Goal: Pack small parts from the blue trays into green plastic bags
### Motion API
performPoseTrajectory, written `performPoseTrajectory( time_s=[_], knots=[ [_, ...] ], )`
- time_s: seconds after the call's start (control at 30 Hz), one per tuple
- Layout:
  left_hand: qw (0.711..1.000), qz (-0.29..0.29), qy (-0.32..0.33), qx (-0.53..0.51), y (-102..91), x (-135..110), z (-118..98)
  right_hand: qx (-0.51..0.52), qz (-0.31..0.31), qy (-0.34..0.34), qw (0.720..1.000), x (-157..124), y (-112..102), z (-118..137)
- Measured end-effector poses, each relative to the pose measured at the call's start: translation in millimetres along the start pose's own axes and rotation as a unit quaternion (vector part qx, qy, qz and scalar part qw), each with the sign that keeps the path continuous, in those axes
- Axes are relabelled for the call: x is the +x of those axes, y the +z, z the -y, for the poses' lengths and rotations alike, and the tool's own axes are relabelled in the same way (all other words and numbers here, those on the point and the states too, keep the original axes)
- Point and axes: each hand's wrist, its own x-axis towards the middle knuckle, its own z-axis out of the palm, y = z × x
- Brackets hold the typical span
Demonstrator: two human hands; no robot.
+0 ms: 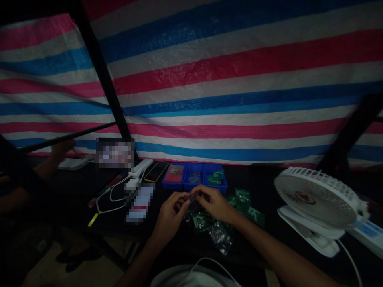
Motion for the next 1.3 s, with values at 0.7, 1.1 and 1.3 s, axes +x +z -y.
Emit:
performPoseTrajectory(
  time_s=[0.7,1.1,1.3],
  knots=[
    [0.999,0.020,-0.017,-0.038,4.4,0,13,0.040,-0.010,0.006,0.999,2,0,-9],
    [0.999,0.046,-0.027,-0.007,1.8,-2,7,-0.071,-0.012,-0.059,0.996,4,-4,-8],
    [0.999,0.040,-0.030,0.009,3.4,-1,14,-0.098,-0.014,-0.071,0.993,5,-4,-10]
  ],
)
